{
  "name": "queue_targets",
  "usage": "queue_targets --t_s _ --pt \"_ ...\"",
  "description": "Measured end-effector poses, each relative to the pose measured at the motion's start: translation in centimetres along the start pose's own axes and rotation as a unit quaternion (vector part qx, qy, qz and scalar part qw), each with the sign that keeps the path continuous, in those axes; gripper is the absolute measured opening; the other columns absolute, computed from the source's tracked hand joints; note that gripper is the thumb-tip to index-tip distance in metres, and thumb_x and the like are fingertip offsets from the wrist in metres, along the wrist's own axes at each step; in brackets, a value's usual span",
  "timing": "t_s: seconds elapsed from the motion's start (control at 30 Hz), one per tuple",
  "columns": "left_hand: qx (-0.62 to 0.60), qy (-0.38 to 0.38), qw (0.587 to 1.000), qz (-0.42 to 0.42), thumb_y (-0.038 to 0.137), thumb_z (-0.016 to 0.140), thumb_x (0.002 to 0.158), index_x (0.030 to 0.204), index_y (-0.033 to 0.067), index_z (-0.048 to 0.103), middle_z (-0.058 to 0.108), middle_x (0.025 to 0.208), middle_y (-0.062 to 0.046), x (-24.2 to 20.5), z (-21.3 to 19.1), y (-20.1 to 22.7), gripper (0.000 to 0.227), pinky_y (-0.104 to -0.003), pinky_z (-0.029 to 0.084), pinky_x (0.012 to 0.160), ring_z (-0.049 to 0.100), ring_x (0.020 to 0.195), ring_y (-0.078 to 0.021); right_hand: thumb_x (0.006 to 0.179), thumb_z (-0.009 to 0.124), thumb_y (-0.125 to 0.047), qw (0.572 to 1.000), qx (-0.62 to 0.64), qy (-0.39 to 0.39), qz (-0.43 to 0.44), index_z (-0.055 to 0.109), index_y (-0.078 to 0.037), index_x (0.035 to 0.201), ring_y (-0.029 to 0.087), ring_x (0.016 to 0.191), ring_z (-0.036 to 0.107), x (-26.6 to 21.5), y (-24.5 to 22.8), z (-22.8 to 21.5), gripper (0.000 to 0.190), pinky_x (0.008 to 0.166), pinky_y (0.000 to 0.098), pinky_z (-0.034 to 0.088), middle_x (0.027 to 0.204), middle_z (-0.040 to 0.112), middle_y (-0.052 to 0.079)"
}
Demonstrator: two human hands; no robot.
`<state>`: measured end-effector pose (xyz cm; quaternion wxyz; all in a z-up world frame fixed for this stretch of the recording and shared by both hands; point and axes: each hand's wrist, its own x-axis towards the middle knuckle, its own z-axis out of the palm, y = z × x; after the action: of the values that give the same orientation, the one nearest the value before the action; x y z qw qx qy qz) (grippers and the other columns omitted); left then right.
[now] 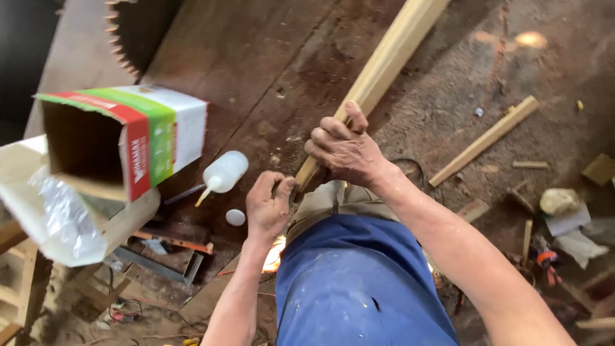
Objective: Using an angle grinder to sand and smooth a long wooden strip on a workbench.
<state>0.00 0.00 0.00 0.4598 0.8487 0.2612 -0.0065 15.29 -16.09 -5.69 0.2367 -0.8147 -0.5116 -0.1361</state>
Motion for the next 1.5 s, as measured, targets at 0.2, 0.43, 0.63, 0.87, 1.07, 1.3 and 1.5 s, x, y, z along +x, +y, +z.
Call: queue_targets --t_s 0.2,0.43,0.63,0.87,1.07,1.3,1.5 --pt "0.012 -0.015 1.0 0.006 0.037 0.063 0.103 0.087 0.0135 0.061 0.06 0.079 -0.01 2.1 0.8 2.9 0.029 -0.045 0.055 0.077 0.067 0.081 -0.0337 0.097 0.057 -0.02 1.0 0.01 -0.007 -0.021 0.061 -0.021 0.099 0.03 0.112 0.054 -1.1 0.3 0.2 0.005 0.11 0.0699 0.023 0.101 0.056 0.007" --pt "0.06 0.017 0.996 0.066 0.034 0.063 0.104 0.09 0.0149 0.06 0.056 0.076 -0.007 3.8 1.5 2.2 0.024 -0.04 0.054 0.067 0.067 0.075 -0.0288 0.097 0.051 -0.019 1.0 0.015 0.022 -0.009 0.065 -0.025 0.126 0.023 0.112 0.053 -1.8 0.3 0.6 0.033 0.119 0.0607 0.013 0.099 0.057 0.004" --pt "0.082 0.002 0.99 0.116 0.05 0.062 0.102 0.091 0.0156 0.06 0.055 0.076 -0.005 1.0 0.0 0.5 0.036 -0.037 0.055 0.065 0.065 0.073 -0.0281 0.093 0.049 -0.024 0.999 -0.012 -0.005 0.029 0.053 -0.024 0.145 0.018 0.11 0.054 0.0 -0.3 -0.9 0.053 0.12 0.0568 0.012 0.097 0.055 0.001" --pt "0.231 0.097 0.938 0.241 0.047 0.068 0.099 0.083 0.0184 0.058 0.041 0.073 0.001 1.9 1.0 1.4 0.034 -0.028 0.049 0.052 0.054 0.057 -0.0228 0.094 0.049 -0.027 1.0 -0.002 -0.02 0.007 0.043 -0.021 0.156 0.02 0.11 0.053 -1.4 0.0 0.9 0.062 0.121 0.0585 0.013 0.098 0.054 0.001" --pt "0.204 0.104 0.952 0.205 0.051 0.066 0.099 0.082 0.0202 0.058 0.037 0.072 0.003 2.8 2.0 2.9 0.036 -0.028 0.048 0.049 0.055 0.054 -0.0215 0.099 0.046 -0.042 0.999 0.014 -0.016 0.031 0.044 -0.018 0.154 0.021 0.11 0.053 -1.7 -0.1 1.2 0.061 0.12 0.0588 0.016 0.097 0.053 0.003" --pt "0.071 0.057 0.988 0.122 0.026 0.077 0.094 0.082 0.0126 0.058 0.047 0.07 -0.007 -2.5 -1.1 0.6 0.027 -0.037 0.054 0.059 0.062 0.068 -0.0374 0.095 0.044 -0.022 0.999 0.026 -0.018 0.023 0.041 -0.024 0.158 0.021 0.114 0.052 -1.8 0.0 1.1 0.063 0.122 0.0569 0.013 0.1 0.053 0.002" --pt "0.088 0.038 0.994 -0.053 0.044 0.053 0.102 0.087 0.0132 0.057 0.062 0.086 -0.002 -7.9 -4.5 -1.6 0.034 -0.031 0.048 0.058 0.057 0.071 -0.0153 0.097 0.047 -0.012 0.988 -0.019 -0.153 -0.011 0.04 -0.025 0.146 0.028 0.13 0.04 -3.6 0.0 -1.0 0.051 0.117 0.0694 0.014 0.122 0.04 0.006"
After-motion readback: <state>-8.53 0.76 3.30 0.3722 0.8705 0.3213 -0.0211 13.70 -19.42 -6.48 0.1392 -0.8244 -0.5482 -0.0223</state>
